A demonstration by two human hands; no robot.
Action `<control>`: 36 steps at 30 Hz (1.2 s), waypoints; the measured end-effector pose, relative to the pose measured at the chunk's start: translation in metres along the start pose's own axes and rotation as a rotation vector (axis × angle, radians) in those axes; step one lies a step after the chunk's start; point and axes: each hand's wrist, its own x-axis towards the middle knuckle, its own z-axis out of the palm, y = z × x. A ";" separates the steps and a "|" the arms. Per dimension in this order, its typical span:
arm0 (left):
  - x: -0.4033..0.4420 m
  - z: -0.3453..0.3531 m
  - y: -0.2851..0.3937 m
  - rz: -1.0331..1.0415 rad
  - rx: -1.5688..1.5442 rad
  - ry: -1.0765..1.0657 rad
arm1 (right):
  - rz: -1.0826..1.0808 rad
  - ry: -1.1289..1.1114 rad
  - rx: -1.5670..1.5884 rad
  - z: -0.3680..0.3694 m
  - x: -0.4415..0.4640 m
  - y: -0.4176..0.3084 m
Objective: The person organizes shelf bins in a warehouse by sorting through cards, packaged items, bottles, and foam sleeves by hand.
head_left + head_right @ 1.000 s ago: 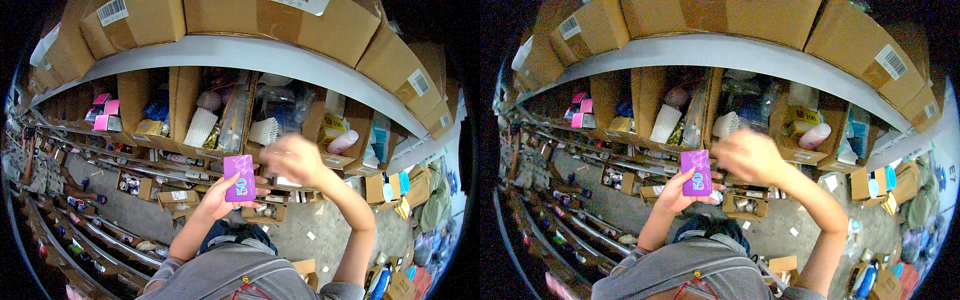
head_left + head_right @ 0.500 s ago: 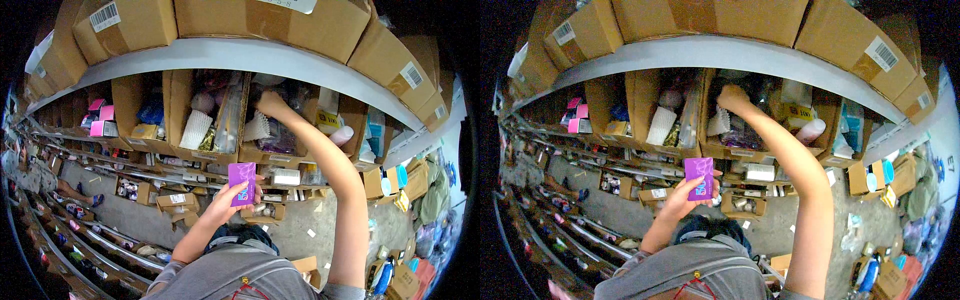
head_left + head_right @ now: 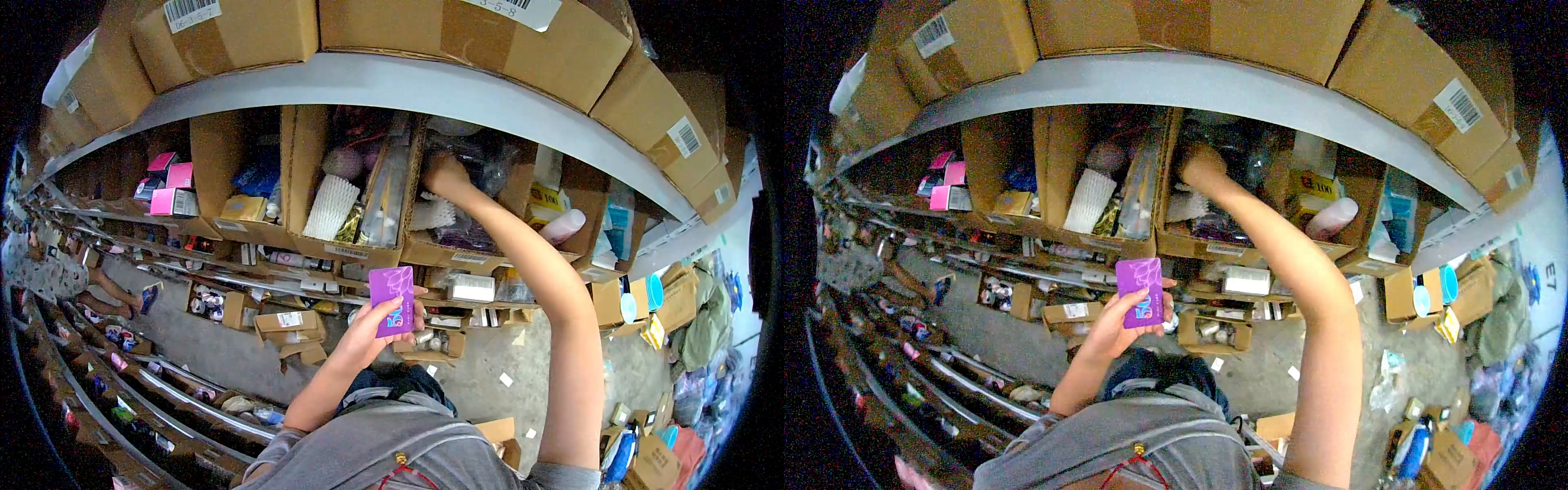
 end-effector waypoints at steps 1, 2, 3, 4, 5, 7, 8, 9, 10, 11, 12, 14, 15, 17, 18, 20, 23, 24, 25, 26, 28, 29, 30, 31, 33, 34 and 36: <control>-0.001 0.001 0.001 -0.002 -0.001 0.000 | -0.011 0.008 -0.105 -0.014 -0.008 -0.016; -0.001 0.003 0.002 -0.012 0.003 0.011 | -0.022 0.018 -0.208 -0.022 -0.013 -0.026; -0.003 0.003 0.003 -0.023 0.008 0.023 | -0.020 0.017 -0.205 -0.021 -0.011 -0.023; -0.004 0.002 0.003 -0.027 0.010 0.024 | -0.019 0.015 -0.143 -0.019 -0.008 -0.014; -0.004 0.000 0.003 -0.015 0.003 0.031 | -0.022 0.014 -0.083 -0.019 -0.003 -0.005; -0.003 -0.002 0.002 0.001 -0.007 0.033 | -0.067 0.051 -0.049 -0.028 -0.002 0.004; -0.002 -0.003 0.001 0.009 -0.013 0.034 | 0.065 -0.036 -0.063 -0.046 -0.010 -0.005; -0.001 -0.004 0.001 0.015 -0.018 0.035 | 0.200 -0.122 -0.075 -0.059 -0.019 -0.013; 0.000 -0.003 0.001 0.013 -0.017 0.031 | 0.233 -0.045 0.282 -0.067 -0.029 -0.011; 0.002 -0.002 0.001 -0.001 -0.018 0.020 | 0.236 -0.040 0.280 -0.073 -0.037 -0.012; 0.003 -0.001 0.001 -0.015 -0.018 0.009 | 0.326 -0.051 0.427 -0.088 -0.048 -0.022; 0.007 -0.002 -0.002 -0.027 -0.032 -0.025 | 0.472 -0.043 0.673 -0.107 -0.067 -0.037; 0.009 -0.001 -0.003 -0.038 -0.046 -0.052 | 0.476 -0.040 0.671 -0.113 -0.075 -0.038; 0.011 0.000 -0.004 -0.041 -0.044 -0.063 | 0.483 -0.036 0.951 -0.124 -0.089 -0.041; 0.013 0.001 -0.005 -0.041 -0.043 -0.069 | 0.517 0.000 0.918 -0.128 -0.095 -0.048; 0.014 0.005 -0.004 -0.019 -0.045 -0.067 | 0.447 0.059 0.956 -0.132 -0.109 -0.055; 0.017 0.015 0.000 0.007 -0.038 -0.071 | 0.360 0.141 1.079 -0.129 -0.124 -0.056; 0.018 0.018 0.003 0.016 -0.028 -0.080 | 0.415 0.189 1.132 -0.128 -0.129 -0.058; 0.019 0.021 0.005 0.019 -0.025 -0.080 | 0.468 0.238 1.183 -0.128 -0.135 -0.060; 0.020 0.025 0.007 0.051 -0.036 -0.077 | 0.411 0.164 1.225 -0.122 -0.142 -0.051; 0.024 0.026 0.009 0.103 -0.040 -0.091 | 0.392 0.085 1.293 -0.118 -0.161 -0.058; 0.025 0.027 0.009 0.106 -0.041 -0.088 | 0.350 0.048 1.336 -0.112 -0.171 -0.056; 0.025 0.028 0.009 0.140 -0.101 -0.071 | 0.343 0.027 1.348 -0.108 -0.182 -0.059; 0.026 0.031 0.009 0.172 -0.162 -0.053 | 0.338 0.006 1.361 -0.105 -0.192 -0.066; 0.028 0.041 0.005 0.192 -0.207 0.036 | 0.312 -0.039 1.332 -0.102 -0.207 -0.080; 0.030 0.040 -0.001 0.222 -0.189 0.055 | 0.326 -0.073 1.238 -0.100 -0.212 -0.086; 0.031 0.035 -0.006 0.223 -0.179 0.052 | 0.322 -0.155 1.125 -0.094 -0.218 -0.094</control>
